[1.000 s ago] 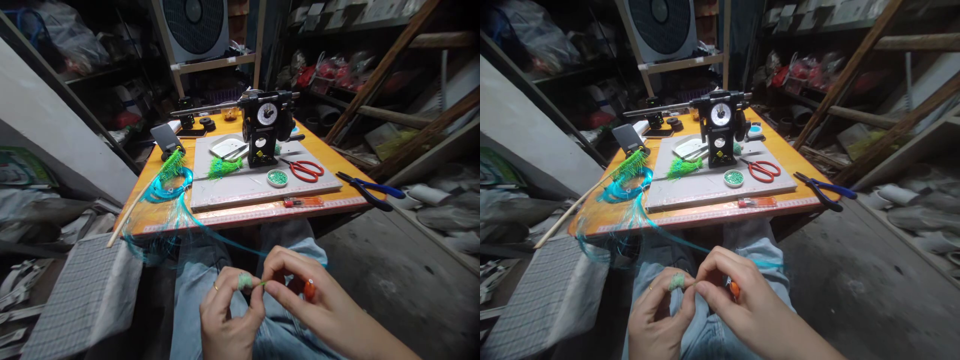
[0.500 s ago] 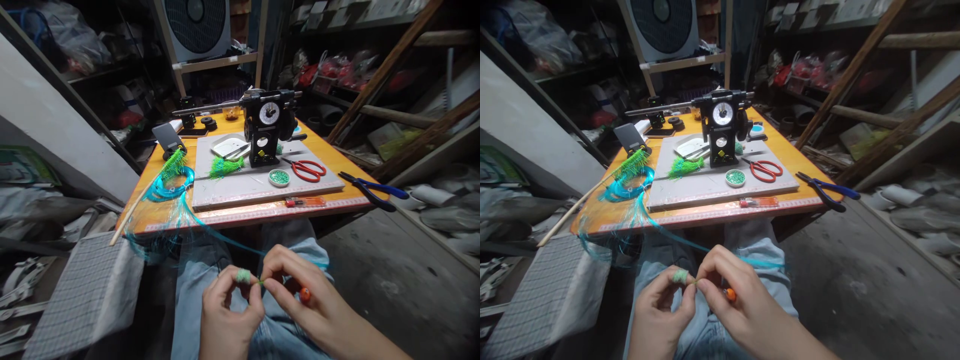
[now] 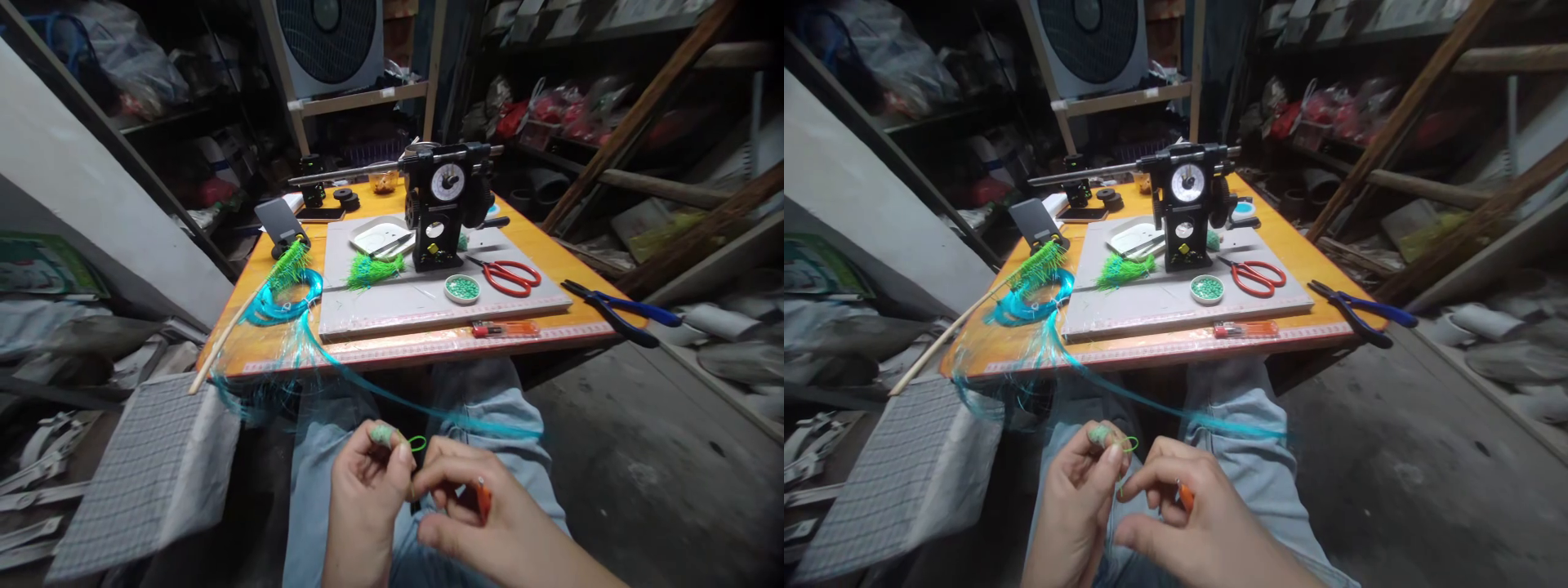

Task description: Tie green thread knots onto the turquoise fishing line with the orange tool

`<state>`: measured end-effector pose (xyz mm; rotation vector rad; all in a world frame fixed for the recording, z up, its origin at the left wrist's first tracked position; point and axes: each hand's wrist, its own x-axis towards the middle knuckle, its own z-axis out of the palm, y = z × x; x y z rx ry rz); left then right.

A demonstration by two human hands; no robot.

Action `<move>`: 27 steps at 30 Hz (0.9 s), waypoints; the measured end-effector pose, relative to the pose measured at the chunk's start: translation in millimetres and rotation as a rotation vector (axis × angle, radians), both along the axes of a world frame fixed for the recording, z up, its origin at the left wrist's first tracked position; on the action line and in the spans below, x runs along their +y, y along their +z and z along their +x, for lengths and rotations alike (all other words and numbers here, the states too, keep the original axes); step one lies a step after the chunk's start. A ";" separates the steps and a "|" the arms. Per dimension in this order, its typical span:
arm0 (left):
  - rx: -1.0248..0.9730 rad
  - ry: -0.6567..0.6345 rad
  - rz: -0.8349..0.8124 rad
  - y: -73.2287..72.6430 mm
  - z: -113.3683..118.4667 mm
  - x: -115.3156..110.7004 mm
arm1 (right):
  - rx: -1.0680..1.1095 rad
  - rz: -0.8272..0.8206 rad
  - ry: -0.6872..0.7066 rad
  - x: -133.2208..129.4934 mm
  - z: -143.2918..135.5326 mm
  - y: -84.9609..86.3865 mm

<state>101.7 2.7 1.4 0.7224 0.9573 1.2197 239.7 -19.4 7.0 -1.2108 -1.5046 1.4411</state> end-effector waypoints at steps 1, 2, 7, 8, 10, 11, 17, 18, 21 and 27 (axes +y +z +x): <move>0.007 0.003 0.002 0.2 0.2 -0.2 | 0.011 -0.025 -0.007 -0.4 -2.2 -1.0; 0.016 0.006 0.007 0.4 0.4 -0.4 | 0.020 -0.050 -0.016 -0.5 -4.0 -1.4; 0.048 0.017 0.017 0.0 0.0 -0.7 | 0.023 -0.076 -0.037 1.2 -5.9 2.4; 0.048 0.016 0.015 -0.3 -0.3 -0.8 | 0.013 -0.067 -0.032 1.3 -5.6 3.3; 0.043 0.013 0.011 -0.4 -0.8 -1.0 | -0.006 -0.043 -0.021 1.1 -5.0 4.8; 0.038 0.015 0.007 -0.3 -1.0 -1.1 | -0.014 -0.031 -0.017 0.8 -4.8 5.3; 0.024 0.026 -0.009 1.4 -1.1 -1.5 | -0.036 -0.015 -0.004 0.5 -4.1 6.1; 0.020 0.026 -0.007 1.4 -1.1 -1.5 | -0.041 -0.007 0.001 0.6 -4.1 6.2; 0.008 0.023 0.007 0.6 -1.2 -1.7 | -0.058 0.002 0.008 1.2 -4.5 6.9; -0.003 0.015 0.005 -0.3 -2.8 -1.5 | -0.058 -0.002 0.021 1.2 -3.4 5.6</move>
